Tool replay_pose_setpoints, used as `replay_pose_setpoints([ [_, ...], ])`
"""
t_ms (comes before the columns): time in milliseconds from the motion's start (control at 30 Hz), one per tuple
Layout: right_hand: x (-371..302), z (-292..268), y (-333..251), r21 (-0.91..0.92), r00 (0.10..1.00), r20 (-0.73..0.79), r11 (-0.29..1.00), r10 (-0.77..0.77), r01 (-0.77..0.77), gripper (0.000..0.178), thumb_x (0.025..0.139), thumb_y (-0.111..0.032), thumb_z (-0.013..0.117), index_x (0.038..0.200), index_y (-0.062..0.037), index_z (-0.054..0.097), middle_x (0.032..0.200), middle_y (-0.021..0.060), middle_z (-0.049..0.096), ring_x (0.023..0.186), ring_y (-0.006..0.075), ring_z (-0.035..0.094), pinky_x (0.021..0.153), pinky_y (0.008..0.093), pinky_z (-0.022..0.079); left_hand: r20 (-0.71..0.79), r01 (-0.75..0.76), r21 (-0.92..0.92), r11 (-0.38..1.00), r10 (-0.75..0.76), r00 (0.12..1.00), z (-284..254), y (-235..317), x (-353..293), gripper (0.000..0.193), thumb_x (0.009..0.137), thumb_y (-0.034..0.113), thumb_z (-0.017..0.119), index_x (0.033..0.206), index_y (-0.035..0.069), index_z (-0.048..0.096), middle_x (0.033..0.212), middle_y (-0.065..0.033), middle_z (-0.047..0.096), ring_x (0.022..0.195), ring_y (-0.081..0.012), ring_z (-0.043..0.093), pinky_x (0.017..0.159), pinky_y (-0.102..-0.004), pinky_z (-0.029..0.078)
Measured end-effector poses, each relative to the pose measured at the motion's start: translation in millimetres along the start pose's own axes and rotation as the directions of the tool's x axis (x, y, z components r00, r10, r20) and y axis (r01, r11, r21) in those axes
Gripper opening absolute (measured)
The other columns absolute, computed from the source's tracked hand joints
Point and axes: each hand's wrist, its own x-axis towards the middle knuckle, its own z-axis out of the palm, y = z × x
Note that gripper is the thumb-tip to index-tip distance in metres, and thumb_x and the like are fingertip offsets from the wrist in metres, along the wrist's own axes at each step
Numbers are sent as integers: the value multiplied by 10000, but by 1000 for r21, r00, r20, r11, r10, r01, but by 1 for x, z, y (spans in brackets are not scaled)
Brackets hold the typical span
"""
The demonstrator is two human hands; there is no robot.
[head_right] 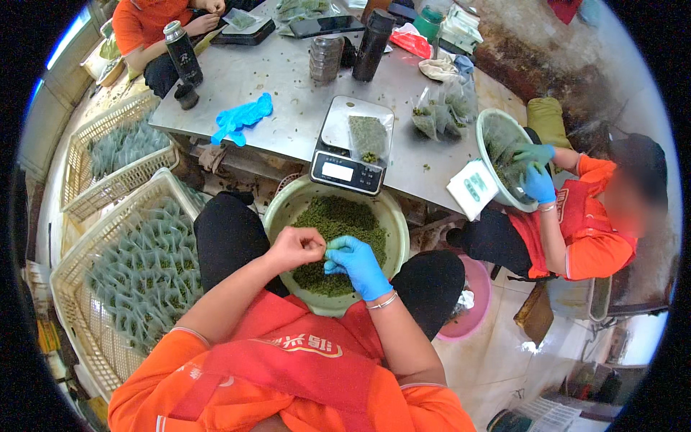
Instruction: The person scoops green tea leaves from a bowl into small plastic bags, weighs each bag on a digital scale, and places the filled bags into a crate. The process is repeated continuously with another worker performing similar actions nearby.
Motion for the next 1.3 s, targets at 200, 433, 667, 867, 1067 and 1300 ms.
replay_pose_setpoints([
  [200,-4,-6,16,-194,998,-53,981,-16,5,96,787,6,580,882,0,569,721,66,604,588,138,601,557,263,523,178,-487,461,741,461,869,5,3,-4,90,646,145,660,654,92,587,566,-51,559,524,-212,576,509,-316,462],
  [433,13,-26,48,-246,962,-257,969,-89,23,109,790,26,551,896,5,567,775,93,616,644,176,623,601,316,553,169,-585,505,635,591,788,5,14,-3,96,647,119,655,638,104,561,561,-75,546,532,-255,573,510,-346,465],
  [667,16,-27,-23,460,961,-163,845,-221,273,186,828,2,526,1013,20,545,984,164,596,931,285,602,867,438,508,-45,-132,387,913,162,986,-9,4,5,158,823,189,618,873,39,621,639,-46,633,572,-124,621,537,-276,484],
  [867,34,-16,-69,482,940,-208,808,-270,338,300,876,-62,479,1157,45,476,1043,194,600,921,280,619,792,388,540,-27,15,195,981,-10,1000,-6,12,-7,149,871,175,581,887,29,607,640,-31,619,555,-82,583,514,-233,480],
  [1067,3,4,-11,-206,970,-31,951,-243,231,297,852,-99,610,1127,0,558,879,81,641,674,130,618,594,244,511,52,182,-335,924,-175,983,0,11,4,191,907,195,535,910,13,590,670,-26,602,533,-66,534,474,-204,432],
  [1300,8,8,-3,-379,959,-62,895,-277,235,127,832,-47,594,955,-16,596,736,42,622,586,88,580,529,226,480,-113,-91,38,995,95,989,6,9,-1,161,809,178,609,725,41,593,563,-50,582,482,-143,571,465,-281,457],
])
